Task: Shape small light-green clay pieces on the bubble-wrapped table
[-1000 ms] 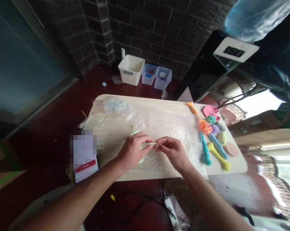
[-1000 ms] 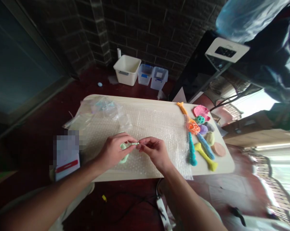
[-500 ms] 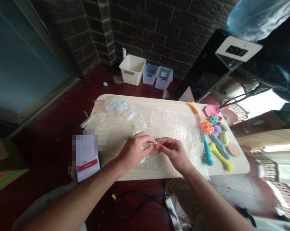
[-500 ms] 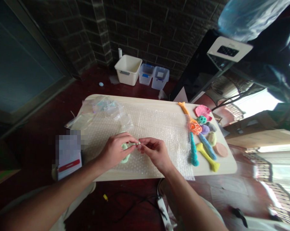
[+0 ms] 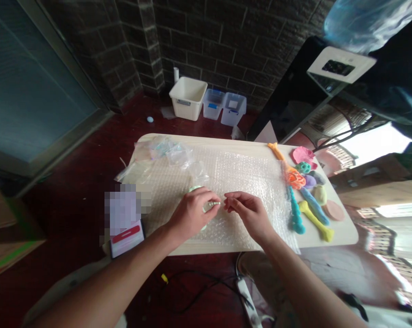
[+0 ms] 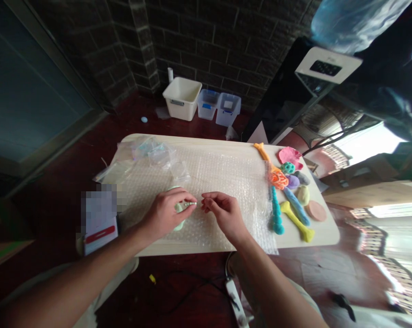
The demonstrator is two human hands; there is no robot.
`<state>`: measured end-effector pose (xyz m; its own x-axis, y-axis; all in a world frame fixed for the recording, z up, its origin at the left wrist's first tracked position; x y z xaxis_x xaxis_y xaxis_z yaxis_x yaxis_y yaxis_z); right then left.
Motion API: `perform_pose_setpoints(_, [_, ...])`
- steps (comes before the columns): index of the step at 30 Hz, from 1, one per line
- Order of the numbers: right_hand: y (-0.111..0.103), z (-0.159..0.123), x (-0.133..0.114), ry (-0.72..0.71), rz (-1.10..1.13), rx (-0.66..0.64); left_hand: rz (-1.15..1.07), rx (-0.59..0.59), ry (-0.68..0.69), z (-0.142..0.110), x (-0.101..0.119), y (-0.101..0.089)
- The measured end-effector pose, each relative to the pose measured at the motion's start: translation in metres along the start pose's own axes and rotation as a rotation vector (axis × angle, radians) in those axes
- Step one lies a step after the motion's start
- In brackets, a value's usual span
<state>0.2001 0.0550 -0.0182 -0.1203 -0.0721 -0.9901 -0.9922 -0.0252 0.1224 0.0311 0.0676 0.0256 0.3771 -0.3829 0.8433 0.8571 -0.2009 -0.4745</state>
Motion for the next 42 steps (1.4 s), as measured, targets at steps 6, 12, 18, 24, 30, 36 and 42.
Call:
perform_pose_setpoints(6, [0.003,0.000,0.004,0.057,0.031,-0.016,0.002,-0.008,0.003,0.000,0.000,0.000])
perform_pose_setpoints(12, [-0.002,0.000,0.009,0.085,0.071,0.008,0.009,-0.015,-0.002,0.000,0.002,-0.002])
perform_pose_setpoints(18, [-0.008,0.001,0.008,0.055,0.037,0.042,0.018,-0.006,-0.004,0.000,0.003,-0.003])
perform_pose_setpoints(24, [-0.006,0.001,0.003,0.028,-0.025,0.019,0.023,-0.009,-0.003,0.000,0.003,-0.003])
perform_pose_setpoints(30, [-0.007,-0.001,0.006,0.095,-0.041,0.020,0.025,0.002,0.000,0.000,0.004,-0.004])
perform_pose_setpoints(36, [-0.009,0.001,0.006,0.088,0.023,0.057,0.011,-0.015,-0.002,0.001,0.004,-0.003])
perform_pose_setpoints(42, [-0.008,0.001,0.009,0.107,0.056,0.056,0.016,-0.017,-0.001,0.001,0.002,-0.003])
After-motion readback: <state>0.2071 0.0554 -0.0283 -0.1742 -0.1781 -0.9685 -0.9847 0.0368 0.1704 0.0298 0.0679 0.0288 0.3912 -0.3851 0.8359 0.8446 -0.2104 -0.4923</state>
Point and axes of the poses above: each hand's wrist, its own z-axis towards the middle knuckle, its own y-axis out of the palm, x = y × z, the point moved 8 cm from there along z, towards the middle knuckle, and after that the axes turned 7 degrees about -y, right-handed, at the moved point
